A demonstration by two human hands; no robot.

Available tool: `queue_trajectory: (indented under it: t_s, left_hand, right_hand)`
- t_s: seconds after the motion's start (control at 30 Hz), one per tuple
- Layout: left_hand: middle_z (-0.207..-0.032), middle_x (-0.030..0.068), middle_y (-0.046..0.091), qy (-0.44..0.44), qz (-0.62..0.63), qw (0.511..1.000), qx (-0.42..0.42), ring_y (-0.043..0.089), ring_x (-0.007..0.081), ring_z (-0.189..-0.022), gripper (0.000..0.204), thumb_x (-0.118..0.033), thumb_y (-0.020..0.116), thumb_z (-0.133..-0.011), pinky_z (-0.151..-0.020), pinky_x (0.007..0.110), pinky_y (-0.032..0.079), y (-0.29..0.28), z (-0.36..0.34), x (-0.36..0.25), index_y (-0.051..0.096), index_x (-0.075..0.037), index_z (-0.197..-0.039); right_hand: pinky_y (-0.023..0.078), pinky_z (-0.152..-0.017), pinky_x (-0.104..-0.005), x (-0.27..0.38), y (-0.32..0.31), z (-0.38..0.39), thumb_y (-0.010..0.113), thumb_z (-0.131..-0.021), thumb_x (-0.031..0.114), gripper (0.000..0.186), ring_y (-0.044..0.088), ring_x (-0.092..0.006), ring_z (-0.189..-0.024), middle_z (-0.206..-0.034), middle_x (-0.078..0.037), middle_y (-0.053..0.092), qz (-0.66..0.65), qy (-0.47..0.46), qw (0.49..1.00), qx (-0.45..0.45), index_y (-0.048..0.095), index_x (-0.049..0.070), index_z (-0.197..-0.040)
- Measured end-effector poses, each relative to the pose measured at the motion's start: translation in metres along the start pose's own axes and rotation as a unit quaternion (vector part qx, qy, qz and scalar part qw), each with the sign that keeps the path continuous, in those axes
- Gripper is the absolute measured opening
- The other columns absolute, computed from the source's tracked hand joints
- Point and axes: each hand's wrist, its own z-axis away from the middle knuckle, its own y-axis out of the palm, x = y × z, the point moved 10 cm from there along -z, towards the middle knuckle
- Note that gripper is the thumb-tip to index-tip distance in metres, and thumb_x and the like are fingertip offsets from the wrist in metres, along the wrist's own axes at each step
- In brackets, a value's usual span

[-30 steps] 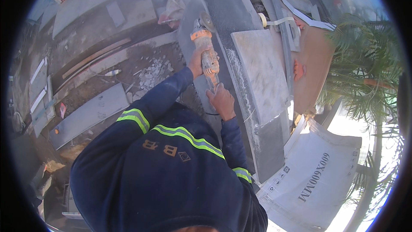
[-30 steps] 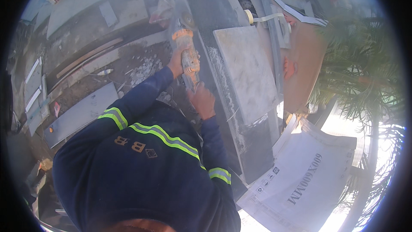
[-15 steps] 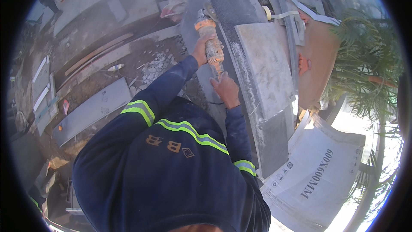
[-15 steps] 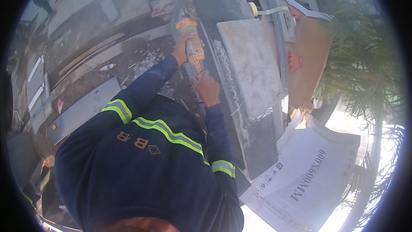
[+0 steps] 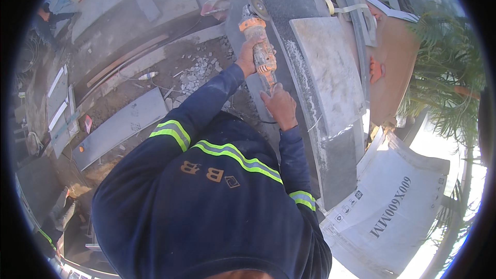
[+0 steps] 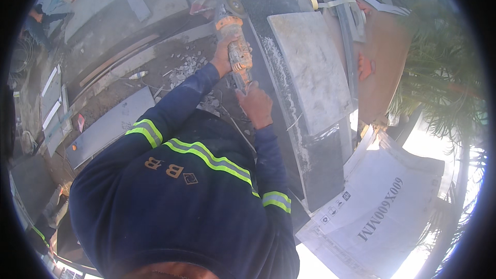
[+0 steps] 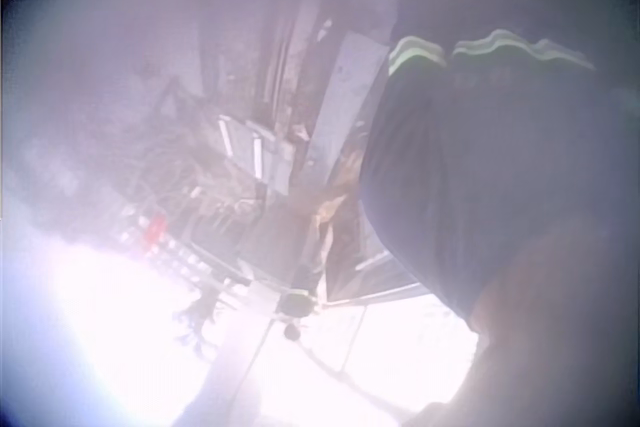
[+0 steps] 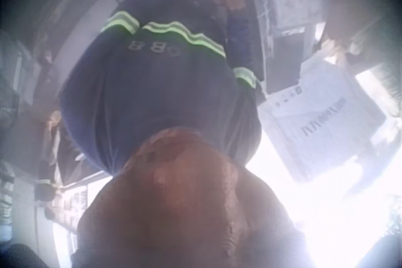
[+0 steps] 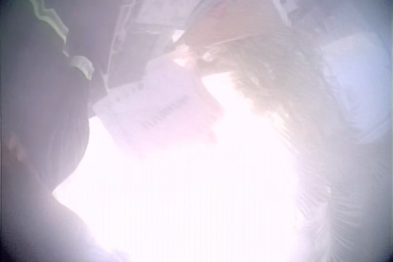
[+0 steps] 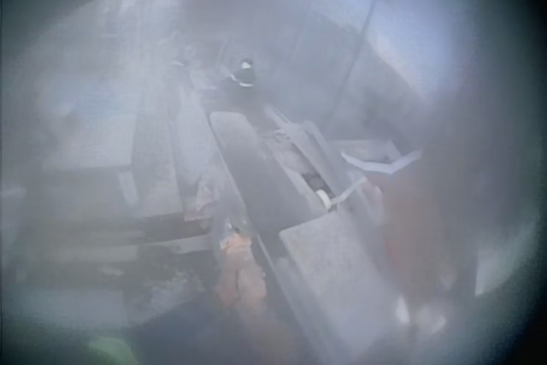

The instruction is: The person uses an angle grinder to grind a vertical concrete or stone surface. The tool is held with both hands and moved along the edge of the material, producing dust as the surface is abraded.

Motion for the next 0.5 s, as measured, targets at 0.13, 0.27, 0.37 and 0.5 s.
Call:
queue_trajectory:
  t_s: [0.13, 0.27, 0.37, 0.5]
  left_hand:
    - [-0.093, 0.0174, 0.062, 0.001, -0.009, 1.000, -0.021, 0.066, 0.0325, -0.084, 0.044, -0.029, 0.069, -0.081, -0.074, 0.050, 0.058, 0.000, 0.003, 0.000, 0.053, -0.002, -0.112]
    - [-0.093, 0.0174, 0.062, -0.005, -0.005, 1.000, -0.022, 0.066, 0.0329, -0.084, 0.044, -0.029, 0.069, -0.081, -0.073, 0.050, 0.057, -0.002, -0.001, 0.002, 0.053, -0.002, -0.112]
    - [-0.089, 0.0149, 0.062, -0.008, 0.004, 1.000, -0.018, 0.067, 0.0303, -0.080, 0.040, -0.029, 0.071, -0.081, -0.070, 0.048, 0.058, 0.000, -0.004, 0.001, 0.054, -0.003, -0.107]
    - [-0.087, 0.0131, 0.063, -0.009, 0.002, 1.000, -0.015, 0.068, 0.0285, -0.079, 0.039, -0.028, 0.073, -0.080, -0.069, 0.047, 0.059, 0.002, -0.011, -0.002, 0.055, -0.005, -0.104]
  right_hand:
    - [0.052, -0.069, -0.0517, 0.000, -0.003, 0.002, 0.069, -0.085, 0.043, 0.046, 0.067, -0.0433, -0.078, -0.079, -0.024, 0.067, -0.006, 0.003, 1.000, 0.011, 0.052, 0.001, -0.094]
    - [0.050, -0.073, -0.0525, -0.003, 0.000, 0.000, 0.067, -0.086, 0.045, 0.048, 0.066, -0.0452, -0.084, -0.084, -0.027, 0.068, -0.013, 0.027, 0.999, 0.035, 0.053, 0.000, -0.096]
    - [0.050, -0.074, -0.0526, -0.004, 0.000, -0.006, 0.067, -0.086, 0.045, 0.049, 0.066, -0.0453, -0.085, -0.085, -0.027, 0.068, -0.021, 0.027, 0.999, 0.035, 0.054, -0.001, -0.097]
    - [0.050, -0.076, -0.0528, -0.006, 0.001, -0.013, 0.066, -0.086, 0.046, 0.050, 0.066, -0.0454, -0.087, -0.087, -0.027, 0.068, -0.025, 0.031, 0.999, 0.032, 0.055, -0.002, -0.100]
